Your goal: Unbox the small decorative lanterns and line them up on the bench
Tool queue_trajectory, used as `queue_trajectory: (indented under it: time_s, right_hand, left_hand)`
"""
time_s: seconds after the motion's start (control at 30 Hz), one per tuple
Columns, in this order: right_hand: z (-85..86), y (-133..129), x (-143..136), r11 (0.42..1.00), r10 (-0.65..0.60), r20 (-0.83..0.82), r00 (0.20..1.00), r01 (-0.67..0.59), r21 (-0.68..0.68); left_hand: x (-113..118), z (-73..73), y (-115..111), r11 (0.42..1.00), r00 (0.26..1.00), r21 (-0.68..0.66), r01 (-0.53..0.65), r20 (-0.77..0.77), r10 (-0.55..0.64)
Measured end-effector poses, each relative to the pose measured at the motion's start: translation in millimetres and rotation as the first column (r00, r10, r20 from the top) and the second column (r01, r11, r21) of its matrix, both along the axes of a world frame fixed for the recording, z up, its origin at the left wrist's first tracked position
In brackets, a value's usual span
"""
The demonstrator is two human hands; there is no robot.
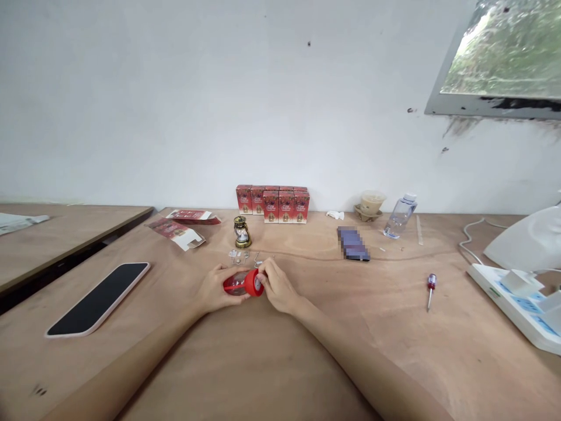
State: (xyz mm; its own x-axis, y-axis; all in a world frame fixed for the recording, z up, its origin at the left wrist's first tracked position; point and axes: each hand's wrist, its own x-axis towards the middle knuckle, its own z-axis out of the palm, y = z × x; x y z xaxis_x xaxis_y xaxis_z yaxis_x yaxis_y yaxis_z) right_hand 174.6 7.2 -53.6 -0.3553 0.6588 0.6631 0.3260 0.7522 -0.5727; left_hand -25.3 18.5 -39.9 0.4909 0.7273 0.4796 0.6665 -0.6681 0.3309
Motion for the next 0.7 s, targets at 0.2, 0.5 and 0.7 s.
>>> queue_trajectory:
  time_s: [0.2, 0.5, 0.7]
  right_hand:
    - [-7.8, 13.5, 3.5, 0.966, -0.257, -0.015, 0.966, 0.257, -0.001]
    - [-7.3, 61.0, -5.8, 0.878, -0.478, 0.145, 0.866, 0.478, 0.038]
    - [-3.9, 51.5, -4.2, 0.882, -0.469, 0.101, 0.877, 0.460, 0.100]
  left_hand:
    - [-2.1, -1.7, 2.2, 0.985, 0.979, -0.063, -0.161, 0.116, 0.168]
    - [-7.2, 4.3, 6.7, 0.985, 0.973, 0.056, -0.161, 0.179, 0.148]
    - [-7.6, 1.8, 11.4, 0.990, 0.962, 0.007, -0.143, 0.237, 0.138]
